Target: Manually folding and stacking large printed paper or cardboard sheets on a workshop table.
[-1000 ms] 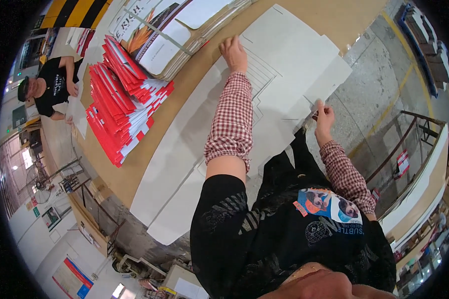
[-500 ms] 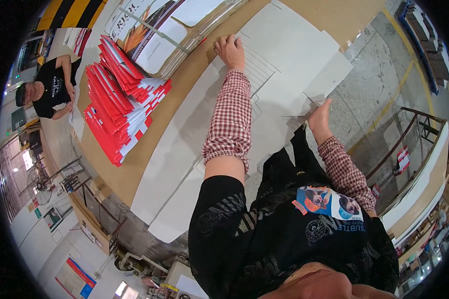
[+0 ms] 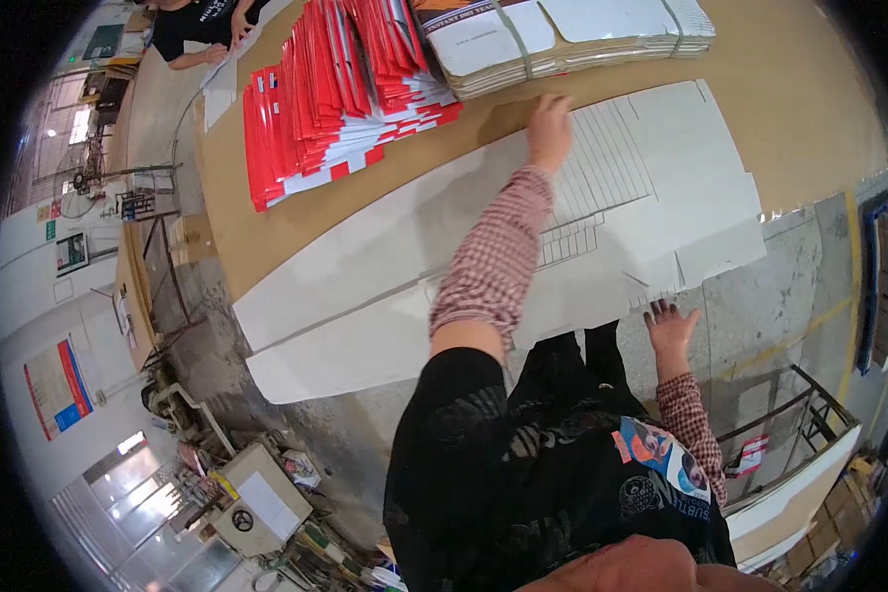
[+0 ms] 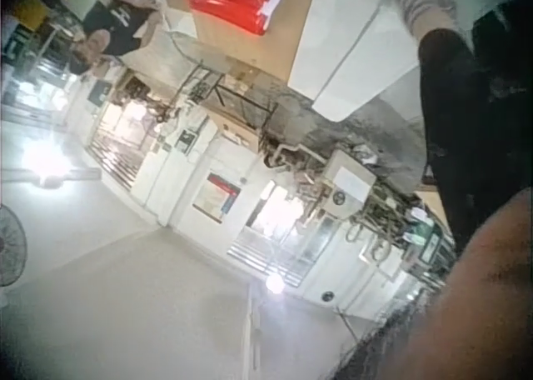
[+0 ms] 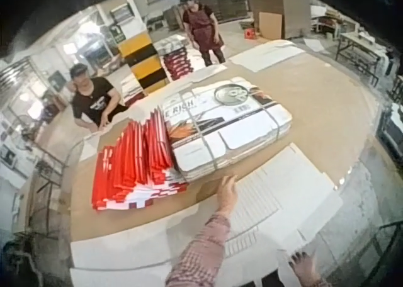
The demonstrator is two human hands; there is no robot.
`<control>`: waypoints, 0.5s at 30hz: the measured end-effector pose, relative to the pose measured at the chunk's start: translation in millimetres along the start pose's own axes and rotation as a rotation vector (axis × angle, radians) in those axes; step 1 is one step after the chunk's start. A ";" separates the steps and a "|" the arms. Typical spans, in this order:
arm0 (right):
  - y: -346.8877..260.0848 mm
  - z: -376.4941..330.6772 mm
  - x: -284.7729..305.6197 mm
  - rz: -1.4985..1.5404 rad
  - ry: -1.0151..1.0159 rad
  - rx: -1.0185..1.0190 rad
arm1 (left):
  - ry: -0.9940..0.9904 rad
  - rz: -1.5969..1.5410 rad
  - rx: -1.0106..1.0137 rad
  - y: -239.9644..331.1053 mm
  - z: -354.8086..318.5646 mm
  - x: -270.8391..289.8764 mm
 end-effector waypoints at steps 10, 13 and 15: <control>49.7 -1.2 -10.0 -0.031 -0.291 -0.217 | -0.267 0.134 0.176 -50.0 -59.6 105.2; 46.1 5.7 -15.2 -0.069 -0.455 -0.205 | -0.268 0.180 0.166 -44.2 -54.5 99.3; 43.4 5.2 -15.6 -0.084 -0.400 -0.190 | -0.299 0.068 0.140 -48.8 -50.4 98.4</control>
Point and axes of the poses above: each hand's wrist, its own z-axis towards the middle knuckle, its own x-axis out of the back of the hand, y = z × x, the point moved 1 cm from there along z, towards the middle knuckle, and after that the axes turned 15 degrees about -x, right-handed, at the moved point
